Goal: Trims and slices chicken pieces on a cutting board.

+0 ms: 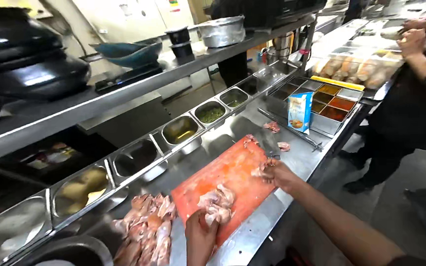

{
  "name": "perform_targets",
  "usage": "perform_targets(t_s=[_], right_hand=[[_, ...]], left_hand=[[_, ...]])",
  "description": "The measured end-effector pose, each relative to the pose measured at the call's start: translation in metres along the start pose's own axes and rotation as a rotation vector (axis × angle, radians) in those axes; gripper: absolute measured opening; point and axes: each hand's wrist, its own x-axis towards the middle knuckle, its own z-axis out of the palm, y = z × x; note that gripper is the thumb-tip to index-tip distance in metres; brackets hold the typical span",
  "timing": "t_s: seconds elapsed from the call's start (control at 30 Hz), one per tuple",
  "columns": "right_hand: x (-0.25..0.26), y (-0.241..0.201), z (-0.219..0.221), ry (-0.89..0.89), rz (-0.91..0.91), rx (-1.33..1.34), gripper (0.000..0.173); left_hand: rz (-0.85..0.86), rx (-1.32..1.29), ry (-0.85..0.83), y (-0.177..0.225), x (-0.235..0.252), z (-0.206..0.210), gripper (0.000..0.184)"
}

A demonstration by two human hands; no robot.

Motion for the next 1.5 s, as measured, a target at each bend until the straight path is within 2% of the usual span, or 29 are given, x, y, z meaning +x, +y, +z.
perform_targets(t_s=[0.07, 0.1, 0.17, 0.23, 0.3, 0.4, 0.43, 0.5, 0.57, 0.63, 0.7, 0.8, 0.9, 1.0, 1.1, 1.23, 1.33, 1.5], right_hand=[[0.027, -0.018, -0.011, 0.090, -0.161, 0.110, 0.035], [0.041, -0.019, -0.018, 0.169, -0.229, 0.115, 0.042], [0.058, -0.004, -0.033, 0.365, -0.292, -0.164, 0.056], [0.059, 0.020, -0.042, 0.416, -0.246, -0.597, 0.068], [0.073, 0.043, -0.048, 0.354, -0.132, -0.899, 0.075], [0.087, 0.034, -0.048, 0.328, -0.013, -1.128, 0.077], [0.087, 0.022, -0.045, 0.313, 0.036, -1.153, 0.075], [0.085, 0.007, -0.045, 0.303, 0.059, -1.055, 0.055], [0.078, -0.007, -0.047, 0.314, 0.049, -0.789, 0.036], [0.048, -0.016, -0.039, 0.290, 0.025, -0.443, 0.020], [0.005, -0.014, -0.024, 0.246, -0.029, -0.196, 0.017], [-0.045, 0.013, -0.010, 0.078, -0.116, -0.130, 0.017], [-0.080, 0.043, 0.011, -0.048, -0.145, -0.368, 0.016], [-0.102, 0.070, 0.038, -0.127, -0.269, -0.760, 0.038], [-0.113, 0.089, 0.063, -0.172, -0.359, -1.064, 0.047], [-0.114, 0.100, 0.081, -0.214, -0.304, -1.218, 0.050], [-0.107, 0.104, 0.085, -0.233, -0.195, -1.300, 0.050], [-0.100, 0.103, 0.086, -0.247, -0.127, -1.331, 0.050]], left_hand=[[-0.097, 0.001, -0.045, -0.014, -0.013, 0.006, 0.064], [-0.121, -0.012, -0.079, -0.018, -0.018, 0.009, 0.058], [-0.114, -0.024, -0.111, -0.019, -0.024, 0.012, 0.042], [-0.096, -0.054, -0.146, -0.018, -0.024, 0.011, 0.034], [-0.141, -0.099, -0.194, -0.017, -0.027, 0.008, 0.035], [-0.218, -0.225, -0.266, -0.011, -0.018, 0.008, 0.034], [-0.252, -0.286, -0.256, -0.007, -0.015, 0.007, 0.031], [-0.350, -0.393, -0.171, -0.002, -0.012, 0.002, 0.030], [-0.415, -0.469, -0.066, -0.001, -0.008, -0.004, 0.029], [-0.428, -0.493, -0.008, -0.007, -0.008, -0.007, 0.026], [-0.407, -0.480, -0.013, -0.014, -0.010, -0.007, 0.024], [-0.368, -0.446, -0.071, -0.019, -0.015, -0.008, 0.025], [-0.310, -0.406, -0.091, -0.026, -0.018, -0.007, 0.025], [-0.273, -0.357, -0.096, -0.030, -0.018, -0.007, 0.026], [-0.277, -0.332, -0.119, -0.031, -0.019, -0.006, 0.031], [-0.281, -0.252, -0.122, -0.030, -0.021, -0.005, 0.035], [-0.284, -0.225, -0.128, -0.027, -0.023, -0.005, 0.035], [-0.266, -0.240, -0.136, -0.032, -0.023, -0.006, 0.034]])
